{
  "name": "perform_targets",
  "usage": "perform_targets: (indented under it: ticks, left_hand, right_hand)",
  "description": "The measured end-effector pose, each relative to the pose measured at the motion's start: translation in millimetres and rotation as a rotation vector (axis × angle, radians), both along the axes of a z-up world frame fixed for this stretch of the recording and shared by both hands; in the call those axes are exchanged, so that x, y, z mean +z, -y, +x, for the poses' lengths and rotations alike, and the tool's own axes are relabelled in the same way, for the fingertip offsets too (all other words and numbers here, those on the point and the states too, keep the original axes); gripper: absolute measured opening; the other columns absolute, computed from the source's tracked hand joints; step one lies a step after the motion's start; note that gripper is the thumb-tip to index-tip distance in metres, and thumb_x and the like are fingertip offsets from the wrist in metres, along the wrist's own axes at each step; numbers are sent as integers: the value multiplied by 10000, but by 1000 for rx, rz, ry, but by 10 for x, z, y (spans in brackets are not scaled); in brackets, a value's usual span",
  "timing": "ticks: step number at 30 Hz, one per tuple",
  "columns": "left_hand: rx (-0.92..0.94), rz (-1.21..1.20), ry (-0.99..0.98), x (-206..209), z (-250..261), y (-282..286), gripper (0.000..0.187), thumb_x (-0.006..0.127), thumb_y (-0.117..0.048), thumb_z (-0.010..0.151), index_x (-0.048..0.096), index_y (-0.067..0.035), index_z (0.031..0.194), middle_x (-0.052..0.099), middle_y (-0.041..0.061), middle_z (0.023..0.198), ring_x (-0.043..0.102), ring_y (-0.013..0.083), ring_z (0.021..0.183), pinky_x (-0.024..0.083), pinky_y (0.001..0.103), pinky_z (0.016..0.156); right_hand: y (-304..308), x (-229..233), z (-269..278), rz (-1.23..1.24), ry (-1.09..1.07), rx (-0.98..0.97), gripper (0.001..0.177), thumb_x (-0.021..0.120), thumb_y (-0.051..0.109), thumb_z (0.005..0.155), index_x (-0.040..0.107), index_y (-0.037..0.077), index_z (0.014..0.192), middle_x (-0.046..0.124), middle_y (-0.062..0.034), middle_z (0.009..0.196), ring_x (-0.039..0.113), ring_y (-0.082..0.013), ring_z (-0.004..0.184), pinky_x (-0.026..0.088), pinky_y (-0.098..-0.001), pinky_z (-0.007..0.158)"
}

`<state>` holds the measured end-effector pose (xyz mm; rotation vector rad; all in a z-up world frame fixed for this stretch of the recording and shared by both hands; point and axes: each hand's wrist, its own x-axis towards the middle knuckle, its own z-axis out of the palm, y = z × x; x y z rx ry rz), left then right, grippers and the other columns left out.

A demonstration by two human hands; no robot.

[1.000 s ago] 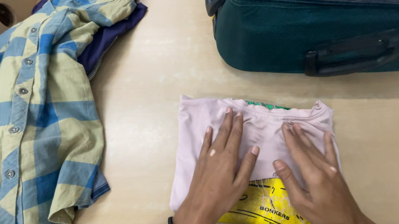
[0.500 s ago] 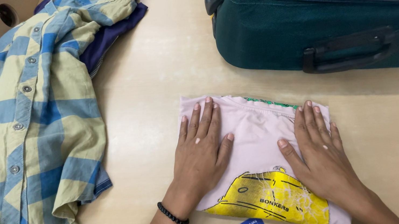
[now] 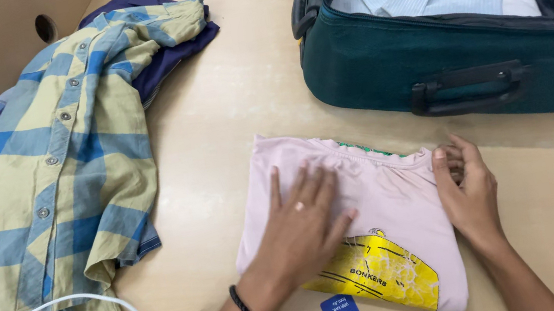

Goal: The person folds a light pink t-shirt on a table and places it into an open green suitcase. The person then picks up a blue and yellow plaid shirt and begins buttoning it.

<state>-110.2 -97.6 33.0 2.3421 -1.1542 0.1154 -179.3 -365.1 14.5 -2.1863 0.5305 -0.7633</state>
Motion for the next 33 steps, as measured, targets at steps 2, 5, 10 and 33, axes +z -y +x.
perform_targets:
  ticks: [2, 5, 10, 33]
  left_hand:
    - [-240, -41, -78, -19, -314, 106, 758, 554, -442, 942, 397, 57, 1491, 389, 253, 1554, 301, 398, 1500, 66, 613, 1211]
    - [-346, 21, 421, -115, -756, 471, 751, 609, -390, 910, 434, -62, 1562, 437, 149, 1628, 375, 283, 1517, 184, 590, 1220]
    - [-411, -97, 92, -374, -891, 703, 829, 642, -410, 811, 476, 73, 1464, 478, 243, 1549, 410, 360, 1497, 296, 542, 1226]
    - [-262, -1063, -1652, 411, -225, 494, 467, 536, -359, 1080, 591, 23, 1344, 677, 123, 1049, 642, 173, 841, 518, 319, 696]
  right_hand:
    - [33, -35, -13, 50, 9, -15, 443, 581, 266, 1054, 572, -15, 1397, 723, -148, 1099, 684, -188, 964, 544, -330, 839]
    - [42, -46, -13, 97, 25, -11, 409, 562, 255, 1065, 583, -17, 1370, 726, -140, 1104, 678, -180, 961, 541, -321, 830]
    - [34, -4, -18, 53, 16, 13, 408, 555, 258, 1071, 587, -21, 1367, 722, -129, 1103, 675, -151, 977, 533, -299, 848]
    - [-9, 45, -13, 936, 256, 397, 712, 338, 614, 1059, 477, 29, 1440, 596, -105, 1377, 539, -203, 1271, 367, -387, 1128]
